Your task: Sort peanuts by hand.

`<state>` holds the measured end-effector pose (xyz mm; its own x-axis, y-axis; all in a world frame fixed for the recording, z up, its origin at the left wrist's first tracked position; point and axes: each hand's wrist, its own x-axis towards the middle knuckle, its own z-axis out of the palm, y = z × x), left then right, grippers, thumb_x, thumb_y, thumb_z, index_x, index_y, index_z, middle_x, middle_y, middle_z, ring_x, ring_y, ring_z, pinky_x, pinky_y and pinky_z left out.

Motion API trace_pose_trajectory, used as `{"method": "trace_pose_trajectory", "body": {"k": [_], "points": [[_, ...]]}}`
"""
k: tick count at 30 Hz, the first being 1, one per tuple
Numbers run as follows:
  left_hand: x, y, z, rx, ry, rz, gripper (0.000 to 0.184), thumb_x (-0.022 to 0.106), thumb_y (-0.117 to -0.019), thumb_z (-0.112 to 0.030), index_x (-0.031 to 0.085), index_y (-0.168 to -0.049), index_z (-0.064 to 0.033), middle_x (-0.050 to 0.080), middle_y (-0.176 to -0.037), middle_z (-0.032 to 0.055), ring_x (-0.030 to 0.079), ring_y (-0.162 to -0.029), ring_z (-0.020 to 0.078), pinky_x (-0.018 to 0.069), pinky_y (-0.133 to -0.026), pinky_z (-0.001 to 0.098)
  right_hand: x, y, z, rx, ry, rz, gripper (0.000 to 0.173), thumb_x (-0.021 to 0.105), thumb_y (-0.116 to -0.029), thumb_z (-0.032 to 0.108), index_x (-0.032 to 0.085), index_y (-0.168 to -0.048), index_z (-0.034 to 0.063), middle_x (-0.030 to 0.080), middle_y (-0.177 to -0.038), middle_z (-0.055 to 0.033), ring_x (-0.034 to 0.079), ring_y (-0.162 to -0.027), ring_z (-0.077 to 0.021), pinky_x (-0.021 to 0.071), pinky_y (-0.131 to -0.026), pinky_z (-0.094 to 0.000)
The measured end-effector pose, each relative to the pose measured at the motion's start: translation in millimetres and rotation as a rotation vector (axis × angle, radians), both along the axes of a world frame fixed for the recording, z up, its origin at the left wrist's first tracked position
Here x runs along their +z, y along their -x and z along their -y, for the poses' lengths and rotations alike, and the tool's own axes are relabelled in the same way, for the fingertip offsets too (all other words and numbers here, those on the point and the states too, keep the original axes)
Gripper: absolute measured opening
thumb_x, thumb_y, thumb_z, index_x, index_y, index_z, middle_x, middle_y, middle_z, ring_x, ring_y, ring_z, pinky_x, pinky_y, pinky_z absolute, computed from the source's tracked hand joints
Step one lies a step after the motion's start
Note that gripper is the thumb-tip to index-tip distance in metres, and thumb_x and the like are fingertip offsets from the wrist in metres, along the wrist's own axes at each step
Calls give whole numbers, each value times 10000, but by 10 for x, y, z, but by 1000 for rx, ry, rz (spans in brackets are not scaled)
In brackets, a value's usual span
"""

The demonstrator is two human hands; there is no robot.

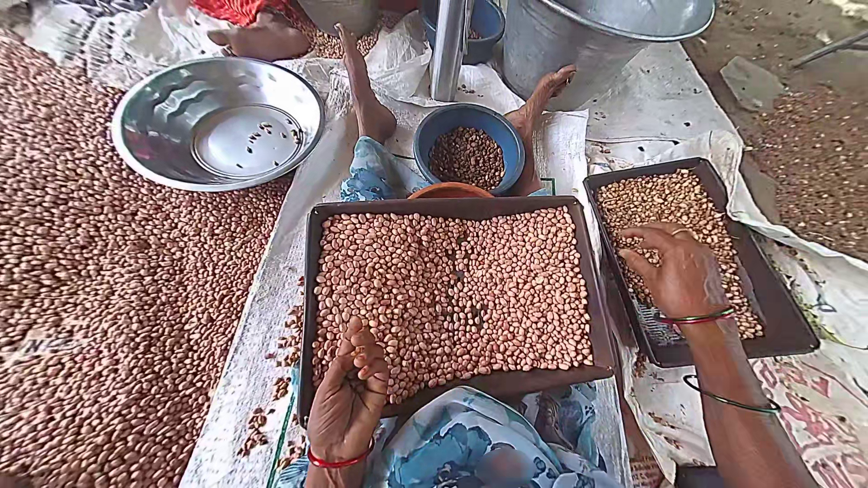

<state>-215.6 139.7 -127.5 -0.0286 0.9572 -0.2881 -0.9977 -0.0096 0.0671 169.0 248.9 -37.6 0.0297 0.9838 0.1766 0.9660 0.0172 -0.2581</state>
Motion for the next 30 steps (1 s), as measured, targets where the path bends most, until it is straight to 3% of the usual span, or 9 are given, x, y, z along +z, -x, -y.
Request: {"method": "trace_pose_trajectory", "body": {"k": [2, 4, 9, 13, 16, 19, 23, 26, 30], "points": [[29, -13, 0, -8, -22, -12, 254, 394, -1019, -17, 639, -1091, -8, 700, -849, 28, 700, -699, 62, 581, -642, 152, -216, 243, 66, 154, 15, -136, 128, 684, -948, 0, 760, -1047, -28, 719, -1022, -255, 703, -895, -410, 544, -795, -581], [74, -40, 10, -10, -45, -24, 240, 422, -1017, -20, 648, -1098, -13, 703, -854, 22, 700, -703, 60, 579, -646, 152, -386, 447, 27, 196, 20, -198, 150, 631, -968, -18, 765, -1036, -32, 720, -961, -244, 703, -891, -414, 537, -797, -578], [136, -8, 84, 13, -52, -27, 226, 463, -994, -3, 654, -1114, -3, 704, -852, 36, 697, -686, 73, 582, -638, 162, -580, 733, -372, 317, -44, -241, 219, 551, -1000, -40, 735, -1118, -46, 712, -1054, -276, 693, -941, -458, 535, -840, -591], [117, -3, 94, 30, -44, -74, 247, 425, -1015, -22, 653, -1110, -20, 702, -842, 20, 691, -678, 55, 577, -628, 151, -907, 1402, -454, 648, 59, -375, 216, 658, -962, 55, 754, -1149, 9, 727, -1191, -198, 691, -1121, -380, 533, -978, -524], [116, -27, 82, 33, -59, -65, 216, 452, -1011, -29, 646, -1105, -15, 701, -844, 20, 690, -680, 52, 574, -633, 147, -1079, 1919, -263, 912, 335, -393, 298, 700, -954, 228, 752, -1187, 49, 666, -1289, -200, 580, -1263, -391, 390, -1021, -640], [153, -15, 98, 34, -56, -46, 206, 462, -1006, -25, 646, -1093, 1, 708, -851, 34, 696, -679, 61, 577, -628, 151, -1105, 2034, -111, 1115, 466, -243, 245, 740, -906, 224, 762, -1090, 63, 666, -1249, -203, 489, -1347, -440, 322, -998, -712], [164, 105, 127, 37, -118, -37, 192, 514, -974, 15, 628, -1126, -12, 694, -874, 30, 691, -695, 67, 575, -633, 156, -936, 1462, -426, 846, 291, -24, 176, 726, -865, 65, 804, -1017, 105, 711, -1226, -135, 462, -1396, -419, 299, -1031, -747], [130, 187, 161, 90, -94, -51, 220, 454, -997, 8, 610, -1152, -14, 691, -864, 26, 688, -688, 60, 570, -628, 148, -667, 1098, -513, 611, 87, 74, 237, 725, -839, -49, 802, -1002, 104, 652, -1343, -177, 407, -1412, -514, 288, -990, -810], [69, 184, 158, 123, -65, -43, 257, 377, -1023, -10, 604, -1144, -16, 691, -850, 21, 692, -684, 60, 575, -630, 151, -656, 1326, -61, 850, 246, -147, 415, 596, -891, -86, 761, -1200, 138, 640, -1390, -144, 486, -1399, -407, 398, -987, -678]]}}
